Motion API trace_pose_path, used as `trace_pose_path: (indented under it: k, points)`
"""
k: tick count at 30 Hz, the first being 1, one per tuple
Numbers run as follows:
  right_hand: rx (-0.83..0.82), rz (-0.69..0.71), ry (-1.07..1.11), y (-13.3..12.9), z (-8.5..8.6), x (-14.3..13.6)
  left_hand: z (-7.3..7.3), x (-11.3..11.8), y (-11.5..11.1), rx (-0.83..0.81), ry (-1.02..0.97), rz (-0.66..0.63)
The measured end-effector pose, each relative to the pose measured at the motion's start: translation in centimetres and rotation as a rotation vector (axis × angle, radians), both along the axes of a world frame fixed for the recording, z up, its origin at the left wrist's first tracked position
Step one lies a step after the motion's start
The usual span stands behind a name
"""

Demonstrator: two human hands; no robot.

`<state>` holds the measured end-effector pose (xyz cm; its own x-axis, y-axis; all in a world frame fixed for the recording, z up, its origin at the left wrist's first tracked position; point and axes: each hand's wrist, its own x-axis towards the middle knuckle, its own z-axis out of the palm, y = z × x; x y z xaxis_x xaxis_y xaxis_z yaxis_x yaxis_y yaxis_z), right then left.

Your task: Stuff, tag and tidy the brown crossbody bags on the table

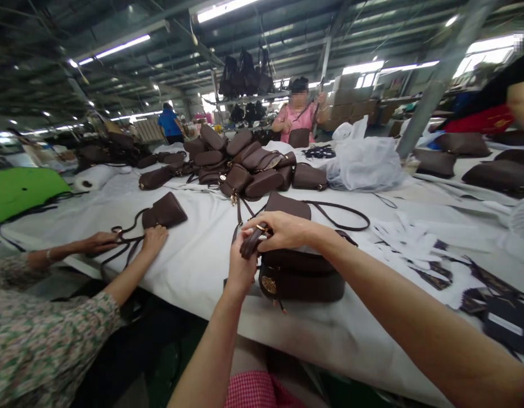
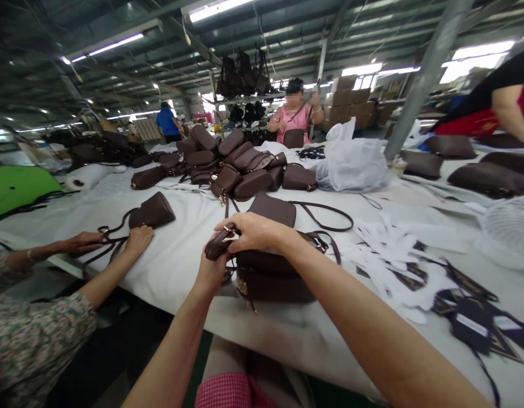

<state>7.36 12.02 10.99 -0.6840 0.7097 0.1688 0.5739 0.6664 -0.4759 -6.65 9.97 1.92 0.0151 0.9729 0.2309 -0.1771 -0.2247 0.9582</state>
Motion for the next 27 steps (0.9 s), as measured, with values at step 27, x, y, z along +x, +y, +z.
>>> trace_pose_path:
  k: [27]
  points:
    - [0.044,-0.261,-0.297,-0.4,-1.1,0.0,-3.7,1.8,-0.2,-0.154,-0.239,0.126]
